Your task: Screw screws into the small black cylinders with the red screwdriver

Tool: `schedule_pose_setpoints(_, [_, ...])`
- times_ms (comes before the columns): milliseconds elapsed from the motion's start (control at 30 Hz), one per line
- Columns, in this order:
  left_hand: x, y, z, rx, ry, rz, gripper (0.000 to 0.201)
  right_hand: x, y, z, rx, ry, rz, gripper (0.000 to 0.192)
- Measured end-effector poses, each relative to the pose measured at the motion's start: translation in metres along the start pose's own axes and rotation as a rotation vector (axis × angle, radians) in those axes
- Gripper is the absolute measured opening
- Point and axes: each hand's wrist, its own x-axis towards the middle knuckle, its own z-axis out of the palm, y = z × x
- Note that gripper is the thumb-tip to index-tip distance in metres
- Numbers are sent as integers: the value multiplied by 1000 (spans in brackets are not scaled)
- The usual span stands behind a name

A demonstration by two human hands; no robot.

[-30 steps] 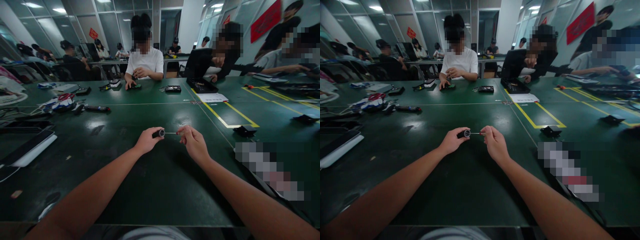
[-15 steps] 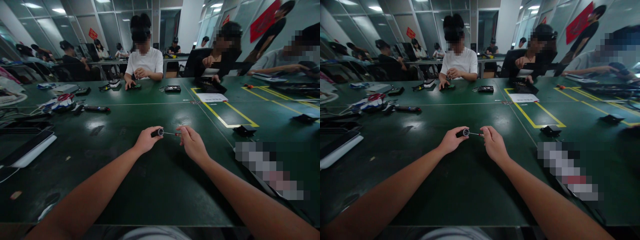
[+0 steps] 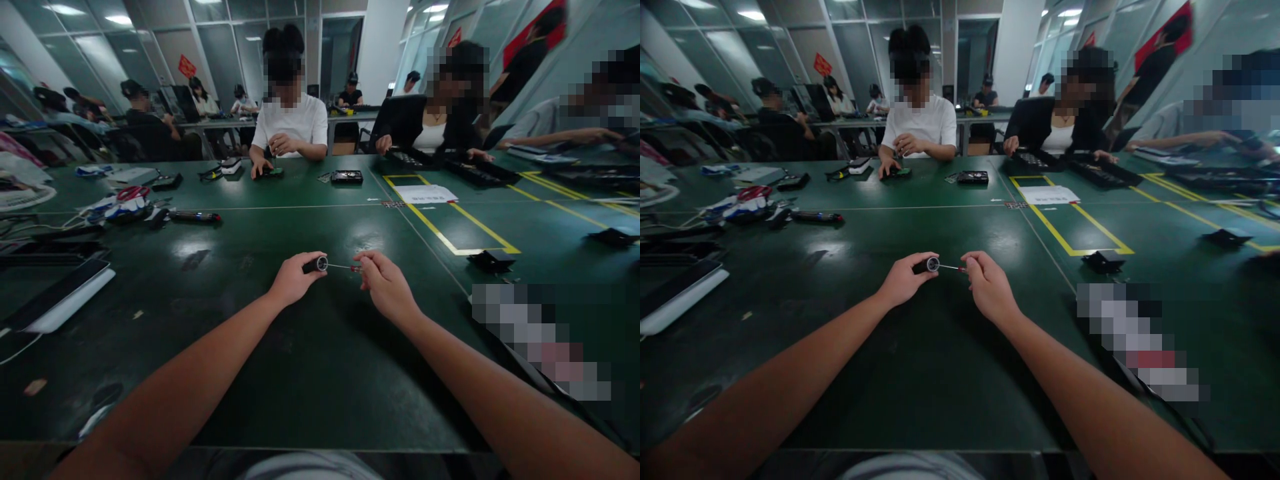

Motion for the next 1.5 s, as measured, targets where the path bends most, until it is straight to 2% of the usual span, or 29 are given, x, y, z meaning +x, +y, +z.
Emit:
schedule_pose_setpoints(233, [0, 0, 0, -11, 28, -8, 40, 2, 10, 1, 60, 9, -118, 22])
schedule_pose_setpoints(333, [0, -1, 0, -9, 17, -2, 40, 2, 8, 0, 80, -13, -91, 21])
schedule_pose_setpoints(467, [-1, -5, 1, 9, 2, 20, 40, 2, 1, -1, 27, -2, -18, 38])
schedule_pose_setpoints(600, [0, -5, 2, 8, 7, 34, 40, 3, 8, 1, 48, 47, -87, 21])
schedule_pose_setpoints(733, [0, -1, 1, 21, 21, 19, 40, 4, 12, 1, 121, 16, -136, 19])
schedule_pose_setpoints(867, [-1, 2, 0, 96, -3, 13, 40, 3, 4, -1, 43, 18, -65, 34])
schedule_pose_setpoints(933, [-1, 2, -1, 105, -3, 17, 39, 2, 1, -1, 30, 44, -54, 32])
schedule_pose_setpoints(1000, [-1, 1, -1, 106, 8, 15, 39, 2, 2, 0, 97, 67, -62, 23])
schedule_pose_setpoints(1167, [-1, 2, -1, 92, 36, 13, 37, 6, 8, 4, 276, 94, -60, 23])
schedule_pose_setpoints(1233, [-2, 5, -2, 91, 40, 31, 37, 8, 12, 5, 372, 103, 7, 25])
schedule_pose_setpoints(1367, [-1, 12, -7, 149, 48, 99, 36, 15, 22, 5, 568, 90, 229, 33])
schedule_pose_setpoints(1500, [0, 13, -8, 203, 30, 76, 34, 16, 25, 7, 562, 165, 204, 31])
